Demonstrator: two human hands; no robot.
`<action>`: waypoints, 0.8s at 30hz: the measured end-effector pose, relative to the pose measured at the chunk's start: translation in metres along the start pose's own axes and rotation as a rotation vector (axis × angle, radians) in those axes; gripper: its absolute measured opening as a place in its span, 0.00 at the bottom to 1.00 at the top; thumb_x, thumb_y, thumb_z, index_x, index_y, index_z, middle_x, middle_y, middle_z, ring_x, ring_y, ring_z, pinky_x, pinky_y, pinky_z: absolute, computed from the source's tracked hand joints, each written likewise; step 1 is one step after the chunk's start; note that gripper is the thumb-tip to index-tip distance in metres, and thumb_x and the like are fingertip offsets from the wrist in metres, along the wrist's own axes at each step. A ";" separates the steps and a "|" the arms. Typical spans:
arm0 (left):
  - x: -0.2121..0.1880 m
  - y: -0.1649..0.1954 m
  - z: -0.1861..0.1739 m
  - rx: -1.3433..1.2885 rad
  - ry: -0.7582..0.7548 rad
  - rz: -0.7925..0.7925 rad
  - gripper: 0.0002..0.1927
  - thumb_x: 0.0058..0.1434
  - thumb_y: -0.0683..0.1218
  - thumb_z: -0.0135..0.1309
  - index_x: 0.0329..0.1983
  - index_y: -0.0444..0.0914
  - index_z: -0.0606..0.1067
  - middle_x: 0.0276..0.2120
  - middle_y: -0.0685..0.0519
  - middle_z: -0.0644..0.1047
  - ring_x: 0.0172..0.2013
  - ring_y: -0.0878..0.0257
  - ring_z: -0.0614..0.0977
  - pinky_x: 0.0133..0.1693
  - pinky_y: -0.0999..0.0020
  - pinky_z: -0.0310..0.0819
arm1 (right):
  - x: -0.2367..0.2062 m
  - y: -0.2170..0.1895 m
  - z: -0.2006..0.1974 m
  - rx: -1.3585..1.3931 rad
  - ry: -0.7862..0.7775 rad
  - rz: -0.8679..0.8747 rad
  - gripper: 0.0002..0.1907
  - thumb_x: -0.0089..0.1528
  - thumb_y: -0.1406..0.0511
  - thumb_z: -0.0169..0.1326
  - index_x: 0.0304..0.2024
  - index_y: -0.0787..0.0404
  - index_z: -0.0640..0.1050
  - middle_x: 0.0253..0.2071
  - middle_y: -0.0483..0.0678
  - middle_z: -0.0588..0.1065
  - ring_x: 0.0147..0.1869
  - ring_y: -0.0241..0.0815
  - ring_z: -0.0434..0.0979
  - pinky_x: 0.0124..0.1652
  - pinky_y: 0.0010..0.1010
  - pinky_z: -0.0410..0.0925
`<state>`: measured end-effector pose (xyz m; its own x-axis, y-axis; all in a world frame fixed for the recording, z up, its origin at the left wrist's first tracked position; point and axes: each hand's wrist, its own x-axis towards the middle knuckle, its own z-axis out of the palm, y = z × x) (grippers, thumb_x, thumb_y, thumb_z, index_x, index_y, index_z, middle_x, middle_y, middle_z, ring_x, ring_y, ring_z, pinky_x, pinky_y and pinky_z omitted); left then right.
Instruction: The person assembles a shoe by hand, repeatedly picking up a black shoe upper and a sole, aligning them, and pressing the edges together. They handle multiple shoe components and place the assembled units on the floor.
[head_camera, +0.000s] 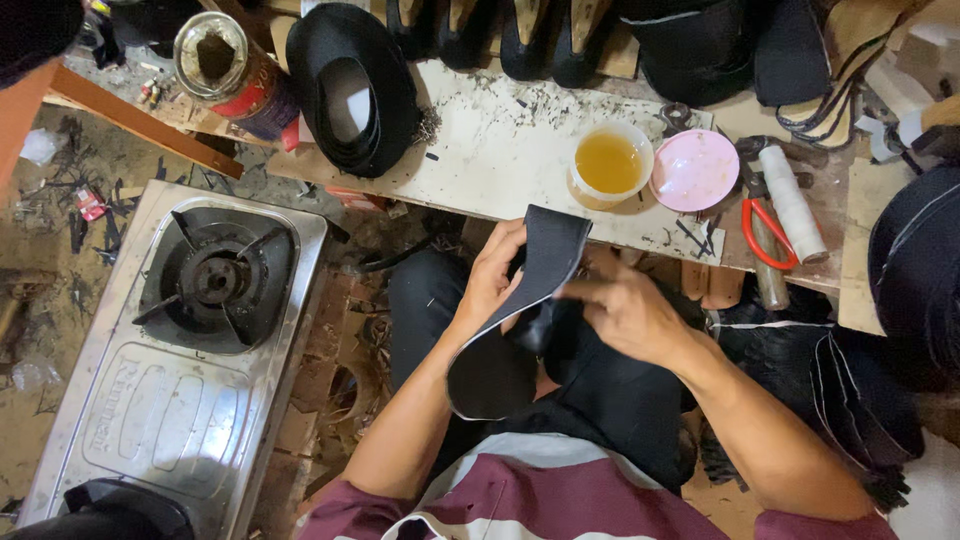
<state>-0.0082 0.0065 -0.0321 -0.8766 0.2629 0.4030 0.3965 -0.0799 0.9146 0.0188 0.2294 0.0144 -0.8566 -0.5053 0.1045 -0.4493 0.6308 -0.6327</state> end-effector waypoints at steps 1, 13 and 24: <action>0.001 -0.001 -0.001 0.013 0.001 0.015 0.24 0.66 0.39 0.51 0.66 0.32 0.69 0.64 0.43 0.70 0.67 0.51 0.71 0.69 0.63 0.61 | 0.000 -0.002 -0.001 -0.032 0.047 0.011 0.24 0.51 0.75 0.56 0.50 0.57 0.80 0.62 0.57 0.72 0.62 0.58 0.75 0.56 0.44 0.70; 0.008 0.024 -0.004 0.083 0.101 0.000 0.24 0.64 0.44 0.53 0.63 0.34 0.71 0.58 0.46 0.74 0.60 0.55 0.76 0.65 0.64 0.68 | 0.001 -0.012 0.006 -0.124 0.009 -0.036 0.31 0.50 0.75 0.56 0.58 0.56 0.79 0.56 0.61 0.72 0.54 0.61 0.77 0.50 0.39 0.71; 0.003 0.013 0.008 -0.344 0.310 -0.380 0.24 0.63 0.37 0.55 0.61 0.34 0.66 0.50 0.47 0.79 0.50 0.60 0.81 0.55 0.65 0.75 | -0.010 0.014 0.020 0.668 0.260 0.348 0.28 0.61 0.71 0.59 0.64 0.67 0.70 0.51 0.50 0.77 0.50 0.34 0.78 0.48 0.26 0.73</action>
<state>-0.0034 0.0139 -0.0196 -0.9989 0.0450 -0.0110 -0.0263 -0.3559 0.9342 0.0267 0.2316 -0.0107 -0.9885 -0.1386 -0.0597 0.0313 0.1986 -0.9796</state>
